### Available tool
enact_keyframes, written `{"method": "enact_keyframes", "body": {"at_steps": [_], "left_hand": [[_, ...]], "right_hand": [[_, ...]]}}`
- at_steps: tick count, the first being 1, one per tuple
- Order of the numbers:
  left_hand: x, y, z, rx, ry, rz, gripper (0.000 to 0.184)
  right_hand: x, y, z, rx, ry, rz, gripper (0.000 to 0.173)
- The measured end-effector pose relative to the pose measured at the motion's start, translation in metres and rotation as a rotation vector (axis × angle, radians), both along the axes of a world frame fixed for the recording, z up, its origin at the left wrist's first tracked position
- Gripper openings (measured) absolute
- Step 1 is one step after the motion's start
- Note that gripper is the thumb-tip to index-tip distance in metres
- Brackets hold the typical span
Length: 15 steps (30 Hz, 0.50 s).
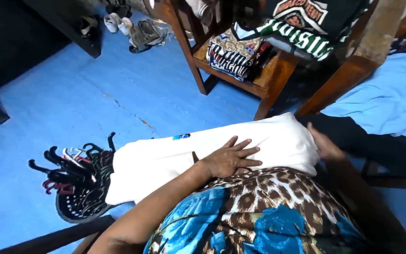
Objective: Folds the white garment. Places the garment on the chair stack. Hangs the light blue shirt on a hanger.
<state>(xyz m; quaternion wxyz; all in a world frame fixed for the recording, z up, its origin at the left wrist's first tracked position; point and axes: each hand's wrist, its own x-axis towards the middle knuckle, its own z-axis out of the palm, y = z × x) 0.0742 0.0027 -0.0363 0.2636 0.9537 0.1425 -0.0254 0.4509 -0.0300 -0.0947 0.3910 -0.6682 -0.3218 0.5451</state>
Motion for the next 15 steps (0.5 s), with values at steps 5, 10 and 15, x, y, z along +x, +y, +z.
{"method": "enact_keyframes", "body": {"at_steps": [5,10,15], "left_hand": [[-0.034,0.01,0.033,0.21,-0.029,0.39,0.046],[-0.151,0.031,0.068,0.25,0.229,1.036,0.05],[-0.22,0.018,0.036,-0.107,0.229,1.348,0.046]], "right_hand": [[0.007,-0.054,0.018,-0.021,-0.087,0.086,0.047],[0.001,-0.067,0.028,0.043,0.167,0.015,0.027],[0.005,-0.062,0.04,0.301,0.18,-0.063,0.027]]}}
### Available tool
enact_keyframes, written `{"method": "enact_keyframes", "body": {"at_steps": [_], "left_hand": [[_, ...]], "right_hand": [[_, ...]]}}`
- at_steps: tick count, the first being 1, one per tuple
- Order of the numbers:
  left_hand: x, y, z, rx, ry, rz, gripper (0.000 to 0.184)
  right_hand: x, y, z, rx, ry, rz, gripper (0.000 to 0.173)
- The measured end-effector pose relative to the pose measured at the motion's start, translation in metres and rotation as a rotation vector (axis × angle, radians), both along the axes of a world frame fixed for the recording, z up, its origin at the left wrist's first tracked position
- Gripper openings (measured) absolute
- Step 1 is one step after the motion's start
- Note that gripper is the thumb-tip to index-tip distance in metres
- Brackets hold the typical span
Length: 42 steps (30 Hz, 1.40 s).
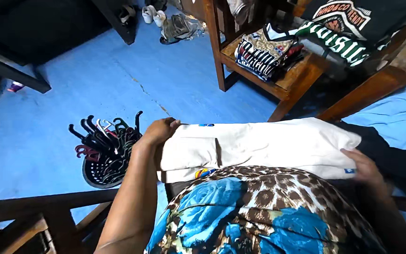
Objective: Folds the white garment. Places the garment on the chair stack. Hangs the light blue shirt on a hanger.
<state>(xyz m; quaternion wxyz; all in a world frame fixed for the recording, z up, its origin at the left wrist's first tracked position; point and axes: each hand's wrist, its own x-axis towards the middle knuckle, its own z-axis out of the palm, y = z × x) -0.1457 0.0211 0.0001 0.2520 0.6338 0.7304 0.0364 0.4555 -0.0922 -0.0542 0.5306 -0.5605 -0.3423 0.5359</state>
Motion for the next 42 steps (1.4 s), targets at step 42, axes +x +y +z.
{"method": "enact_keyframes", "body": {"at_steps": [42], "left_hand": [[0.278,-0.028,0.095,-0.198,-1.418,-0.034,0.048]], "right_hand": [[-0.157,0.0,0.11,0.565,-0.832,1.181,0.053]]}}
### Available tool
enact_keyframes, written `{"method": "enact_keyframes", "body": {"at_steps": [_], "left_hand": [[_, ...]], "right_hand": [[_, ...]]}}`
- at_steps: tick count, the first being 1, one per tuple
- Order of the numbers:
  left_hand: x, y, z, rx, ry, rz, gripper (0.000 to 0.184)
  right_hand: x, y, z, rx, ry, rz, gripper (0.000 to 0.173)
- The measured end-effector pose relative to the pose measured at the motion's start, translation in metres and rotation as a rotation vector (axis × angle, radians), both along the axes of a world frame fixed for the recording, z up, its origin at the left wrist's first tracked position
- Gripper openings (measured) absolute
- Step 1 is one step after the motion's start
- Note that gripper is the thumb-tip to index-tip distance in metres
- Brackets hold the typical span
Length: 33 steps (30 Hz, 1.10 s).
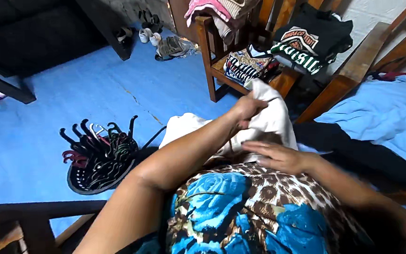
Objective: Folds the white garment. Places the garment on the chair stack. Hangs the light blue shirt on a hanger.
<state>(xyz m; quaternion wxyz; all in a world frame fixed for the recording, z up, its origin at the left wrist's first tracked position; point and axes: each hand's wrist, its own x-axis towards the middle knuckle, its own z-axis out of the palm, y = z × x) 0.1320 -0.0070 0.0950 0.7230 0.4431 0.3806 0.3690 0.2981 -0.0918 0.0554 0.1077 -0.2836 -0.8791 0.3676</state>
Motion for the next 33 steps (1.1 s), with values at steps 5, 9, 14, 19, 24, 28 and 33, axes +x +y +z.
{"method": "enact_keyframes", "body": {"at_steps": [5,9,14,19,24,28,33], "left_hand": [[0.046,-0.023,0.067,0.16,-0.044,-0.062,0.052],[0.002,-0.041,0.045,0.199,0.04,-0.039,0.055],[-0.065,-0.04,-0.089,-0.153,0.186,0.086,0.053],[-0.071,-0.043,-0.101,-0.169,0.104,0.147,0.061],[-0.075,-0.038,-0.099,-0.034,0.23,0.252,0.05],[-0.079,-0.043,-0.103,-0.024,0.398,0.228,0.065],[-0.095,-0.048,-0.087,0.489,1.062,-0.036,0.08]], "right_hand": [[-0.006,0.045,-0.022,0.19,-0.466,-0.545,0.061],[0.024,0.03,-0.033,-0.003,-0.517,-0.563,0.05],[0.021,0.002,-0.051,0.028,-0.549,-0.511,0.052],[0.022,-0.001,-0.056,0.177,-0.464,-0.375,0.049],[0.003,0.003,-0.051,-0.006,-0.484,-0.329,0.044],[-0.007,0.003,-0.034,-0.163,-0.48,0.021,0.041],[0.05,-0.01,0.001,-0.348,0.216,-0.337,0.031]]}}
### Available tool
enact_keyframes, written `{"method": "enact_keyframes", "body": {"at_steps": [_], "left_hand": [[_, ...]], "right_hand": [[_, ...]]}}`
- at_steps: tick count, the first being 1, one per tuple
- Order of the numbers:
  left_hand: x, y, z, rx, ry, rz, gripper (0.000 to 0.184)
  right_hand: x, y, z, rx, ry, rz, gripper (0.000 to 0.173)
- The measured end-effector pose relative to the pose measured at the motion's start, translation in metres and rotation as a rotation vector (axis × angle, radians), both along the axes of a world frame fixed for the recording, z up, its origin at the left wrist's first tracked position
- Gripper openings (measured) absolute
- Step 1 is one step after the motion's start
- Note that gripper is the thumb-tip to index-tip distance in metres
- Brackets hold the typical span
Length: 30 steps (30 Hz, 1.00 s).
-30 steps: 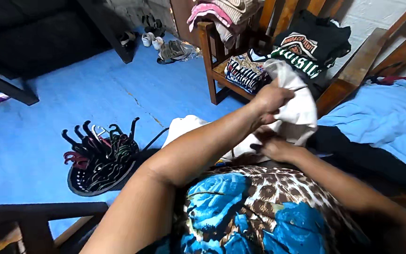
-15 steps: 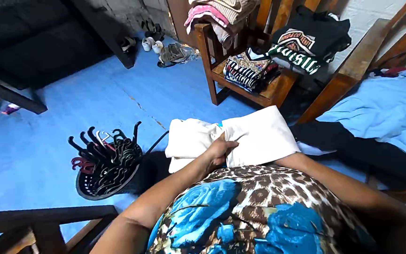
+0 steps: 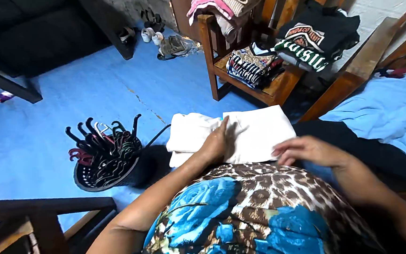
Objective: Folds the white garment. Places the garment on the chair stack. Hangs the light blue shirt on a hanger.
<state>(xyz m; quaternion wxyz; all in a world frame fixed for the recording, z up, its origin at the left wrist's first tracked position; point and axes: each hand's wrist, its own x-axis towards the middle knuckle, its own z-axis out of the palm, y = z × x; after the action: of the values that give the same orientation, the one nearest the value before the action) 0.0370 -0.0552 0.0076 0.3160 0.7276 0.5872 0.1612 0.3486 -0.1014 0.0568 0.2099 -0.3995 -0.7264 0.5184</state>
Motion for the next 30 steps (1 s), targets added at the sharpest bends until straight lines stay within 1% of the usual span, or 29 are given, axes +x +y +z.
{"method": "enact_keyframes", "body": {"at_steps": [1,2,3,4,5,6,7,8,9,11,12,14,15,16,17,18,20,21,22,23,24,25,27,28,30], "left_hand": [[-0.004,-0.001,0.002,0.098,0.109,-0.058,0.072],[-0.006,0.0,0.003,0.197,0.165,-0.124,0.064],[-0.007,0.0,0.0,0.276,0.193,-0.214,0.055],[-0.006,0.001,-0.004,0.316,0.221,-0.323,0.047],[-0.004,0.004,-0.008,0.305,0.284,-0.423,0.04],[-0.002,0.007,-0.012,0.247,0.354,-0.497,0.039],[-0.003,0.01,-0.016,0.181,0.394,-0.54,0.04],[-0.006,0.013,-0.02,0.138,0.393,-0.559,0.039],[-0.01,0.014,-0.023,0.125,0.349,-0.549,0.039],[-0.02,0.014,-0.017,0.107,0.131,-0.428,0.038],[-0.027,0.013,-0.009,0.08,-0.034,-0.315,0.037],[-0.049,0.012,0.008,-0.013,-0.441,-0.037,0.037],[-0.063,0.012,0.016,-0.084,-0.656,0.079,0.037],[-0.079,0.011,0.022,-0.145,-0.85,0.161,0.042],[-0.098,0.009,0.026,-0.194,-0.992,0.207,0.051],[-0.116,0.005,0.03,-0.225,-1.085,0.217,0.062],[-0.145,-0.006,0.031,-0.225,-1.173,0.212,0.077],[-0.154,-0.011,0.028,-0.213,-1.237,0.237,0.079],[-0.162,-0.016,0.024,-0.208,-1.307,0.285,0.077],[-0.168,-0.019,0.018,-0.209,-1.339,0.324,0.075],[-0.173,-0.022,0.009,-0.216,-1.345,0.364,0.072],[-0.177,-0.025,-0.001,-0.227,-1.356,0.417,0.066],[-0.18,-0.03,-0.019,-0.252,-1.399,0.522,0.052],[-0.18,-0.03,-0.025,-0.271,-1.429,0.54,0.049],[-0.183,-0.031,-0.03,-0.296,-1.449,0.552,0.051]], "right_hand": [[0.009,0.006,0.001,0.029,-0.034,-0.218,0.031],[0.015,0.015,-0.005,0.062,-0.158,-0.4,0.036],[0.02,0.025,-0.018,0.075,-0.29,-0.505,0.051],[0.022,0.032,-0.035,0.046,-0.378,-0.535,0.07],[0.02,0.034,-0.051,0.002,-0.411,-0.532,0.084],[0.015,0.033,-0.06,-0.029,-0.386,-0.527,0.093],[0.007,0.032,-0.063,-0.037,-0.32,-0.548,0.094],[-0.002,0.03,-0.06,-0.04,-0.219,-0.592,0.09],[-0.013,0.029,-0.05,-0.038,-0.111,-0.64,0.083],[-0.034,0.036,-0.023,-0.033,0.051,-0.691,0.074],[-0.046,0.041,-0.007,-0.019,0.097,-0.683,0.071],[-0.076,0.053,0.025,0.051,0.12,-0.583,0.07],[-0.095,0.058,0.039,0.109,0.095,-0.497,0.07],[-0.117,0.063,0.053,0.169,0.064,-0.396,0.071],[-0.142,0.067,0.067,0.221,0.043,-0.289,0.07],[-0.168,0.068,0.079,0.251,0.034,-0.171,0.068],[-0.219,0.067,0.091,0.229,0.05,0.064,0.064],[-0.241,0.066,0.089,0.173,0.056,0.17,0.063],[-0.257,0.065,0.082,0.127,0.038,0.253,0.062],[-0.267,0.066,0.072,0.148,-0.007,0.301,0.058],[-0.271,0.07,0.059,0.23,-0.06,0.324,0.052],[-0.27,0.077,0.044,0.327,-0.118,0.326,0.047],[-0.259,0.094,0.011,0.48,-0.212,0.244,0.043],[-0.254,0.099,-0.003,0.558,-0.255,0.2,0.046],[-0.25,0.098,-0.024,0.667,-0.325,0.17,0.055]]}}
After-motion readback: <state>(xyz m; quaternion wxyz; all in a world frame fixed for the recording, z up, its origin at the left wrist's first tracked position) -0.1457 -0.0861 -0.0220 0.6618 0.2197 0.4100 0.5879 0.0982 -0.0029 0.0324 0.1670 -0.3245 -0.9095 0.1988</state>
